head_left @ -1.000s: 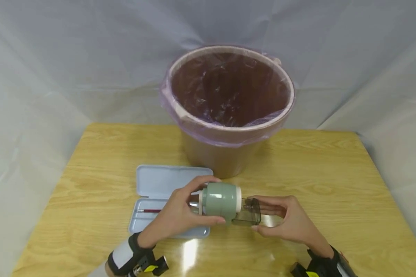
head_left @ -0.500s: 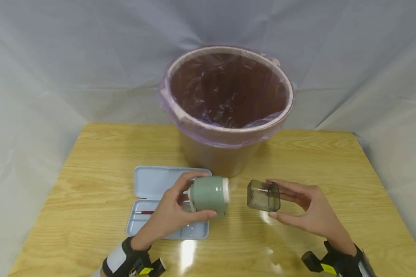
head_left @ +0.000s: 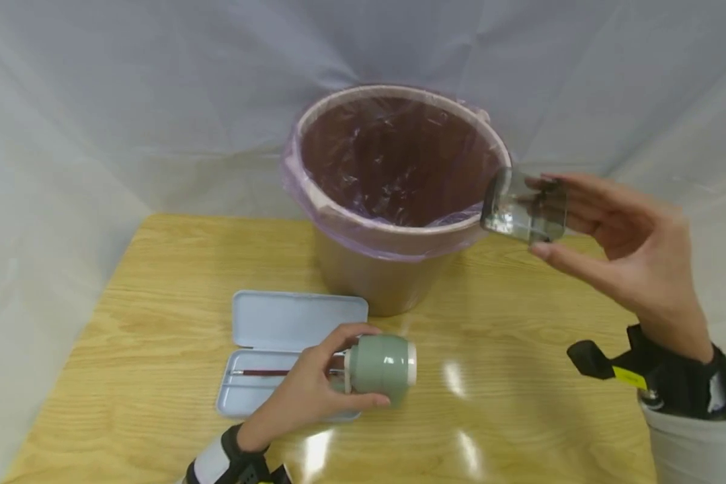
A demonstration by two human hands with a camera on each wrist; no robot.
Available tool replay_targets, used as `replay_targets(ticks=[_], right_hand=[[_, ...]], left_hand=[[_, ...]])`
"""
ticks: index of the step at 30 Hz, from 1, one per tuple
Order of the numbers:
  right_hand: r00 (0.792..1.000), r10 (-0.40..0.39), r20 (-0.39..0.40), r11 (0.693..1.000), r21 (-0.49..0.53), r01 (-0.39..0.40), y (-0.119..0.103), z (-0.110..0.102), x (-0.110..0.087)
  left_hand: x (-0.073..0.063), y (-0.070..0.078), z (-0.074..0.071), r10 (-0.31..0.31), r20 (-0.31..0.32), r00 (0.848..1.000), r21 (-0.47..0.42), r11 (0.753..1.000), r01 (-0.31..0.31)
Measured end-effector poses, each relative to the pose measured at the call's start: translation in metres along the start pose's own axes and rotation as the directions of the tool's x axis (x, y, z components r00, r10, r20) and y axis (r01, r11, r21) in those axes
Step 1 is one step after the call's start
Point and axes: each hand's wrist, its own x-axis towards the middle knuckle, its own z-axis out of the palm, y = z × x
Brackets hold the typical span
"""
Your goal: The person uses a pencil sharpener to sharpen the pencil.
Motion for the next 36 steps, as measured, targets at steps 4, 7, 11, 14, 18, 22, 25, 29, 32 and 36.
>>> replay_targets(ticks=[4,7,11,14,18,22,25,29,32,36], right_hand=[[1.000,0.007,0.006,0.909,-0.417,-0.004,-0.003,-0.002,0.043],[0.996,-0.037,0.081,0.724,-0.685,0.083,0.001,-0.008,0.070],[0.960,-0.118,0.255,0.522,-0.806,0.279,0.009,-0.017,0.098],[0.914,-0.125,0.386,0.380,-0.832,0.403,0.012,-0.019,0.112],[0.821,-0.112,0.559,0.233,-0.789,0.569,0.016,-0.017,0.123],[0.723,-0.079,0.687,0.127,-0.712,0.691,0.015,-0.010,0.125],[0.664,-0.002,0.748,0.053,-0.663,0.747,0.011,-0.001,0.124],[0.594,0.045,0.803,-0.057,-0.592,0.804,0.010,0.007,0.127],[0.589,0.020,0.808,-0.117,-0.583,0.804,0.010,0.007,0.130],[0.601,0.025,0.799,-0.107,-0.595,0.796,0.013,0.004,0.127]], left_hand=[[-0.001,0.000,0.004,0.039,0.014,0.999,0.011,0.999,-0.039],[-0.003,0.001,0.007,0.032,0.027,0.999,0.002,0.999,-0.032],[-0.006,0.005,0.009,-0.008,0.054,0.998,-0.043,0.999,0.011],[-0.007,0.008,0.010,-0.023,0.065,0.998,-0.063,0.998,0.027],[-0.008,0.010,0.011,-0.015,0.064,0.998,-0.060,0.998,0.018],[-0.010,0.012,0.010,-0.014,0.072,0.997,-0.052,0.998,0.018],[-0.011,0.013,0.009,-0.008,0.068,0.998,-0.030,1.000,0.010],[-0.012,0.013,0.008,0.004,0.058,0.998,-0.002,1.000,-0.004],[-0.012,0.013,0.009,0.002,0.059,0.998,0.005,1.000,-0.002],[-0.013,0.014,0.008,-0.011,0.060,0.998,0.012,1.000,0.010]])
